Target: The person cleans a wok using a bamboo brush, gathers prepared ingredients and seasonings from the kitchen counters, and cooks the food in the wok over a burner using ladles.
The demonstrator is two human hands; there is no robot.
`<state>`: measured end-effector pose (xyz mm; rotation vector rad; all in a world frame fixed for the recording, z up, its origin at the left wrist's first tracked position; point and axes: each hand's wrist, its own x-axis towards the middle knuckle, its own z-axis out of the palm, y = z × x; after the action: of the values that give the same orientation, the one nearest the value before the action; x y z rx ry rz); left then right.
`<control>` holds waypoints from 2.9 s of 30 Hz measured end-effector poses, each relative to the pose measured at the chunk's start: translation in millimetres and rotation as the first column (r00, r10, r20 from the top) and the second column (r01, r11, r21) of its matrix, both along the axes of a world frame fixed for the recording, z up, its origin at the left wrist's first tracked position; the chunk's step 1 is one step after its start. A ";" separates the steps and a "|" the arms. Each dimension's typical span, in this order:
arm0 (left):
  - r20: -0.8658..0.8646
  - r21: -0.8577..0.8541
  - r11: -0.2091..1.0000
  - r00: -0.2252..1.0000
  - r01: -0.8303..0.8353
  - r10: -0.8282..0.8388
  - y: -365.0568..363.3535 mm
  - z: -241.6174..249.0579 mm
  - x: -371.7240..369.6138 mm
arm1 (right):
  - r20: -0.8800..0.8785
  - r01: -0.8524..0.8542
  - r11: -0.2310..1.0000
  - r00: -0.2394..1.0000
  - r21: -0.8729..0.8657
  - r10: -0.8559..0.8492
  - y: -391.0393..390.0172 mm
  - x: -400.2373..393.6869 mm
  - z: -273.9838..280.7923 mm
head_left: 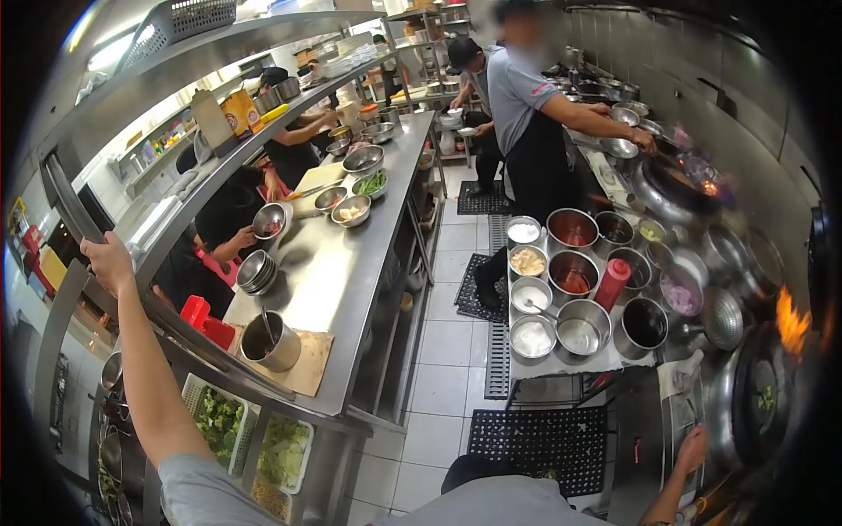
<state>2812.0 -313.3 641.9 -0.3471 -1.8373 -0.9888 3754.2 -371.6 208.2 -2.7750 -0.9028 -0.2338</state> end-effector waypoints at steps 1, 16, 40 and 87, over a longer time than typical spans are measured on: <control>0.007 -0.001 1.000 1.000 0.008 -0.008 -1.1 0.7 2.9 | -0.036 0.033 0.999 0.999 -0.003 -0.033 0.6 -7.5 8.5; -0.059 -0.019 1.000 0.998 -0.004 0.003 -1.6 -4.0 -17.6 | -0.013 0.003 1.000 1.000 0.027 -0.003 -1.1 5.7 -8.4; -0.056 -0.029 1.000 0.998 0.012 -0.013 -2.5 -4.6 -10.3 | -0.089 0.057 0.998 0.994 -0.006 -0.057 0.3 7.3 -8.7; -0.045 -0.024 0.999 0.998 0.032 -0.033 -2.7 -5.8 -7.4 | -0.044 0.037 0.999 0.998 -0.028 -0.038 -0.9 2.5 -4.1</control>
<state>2804.6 -315.9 636.1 -0.4119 -1.8086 -0.9745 3756.7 -372.4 204.1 -2.8126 -0.8497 -0.1660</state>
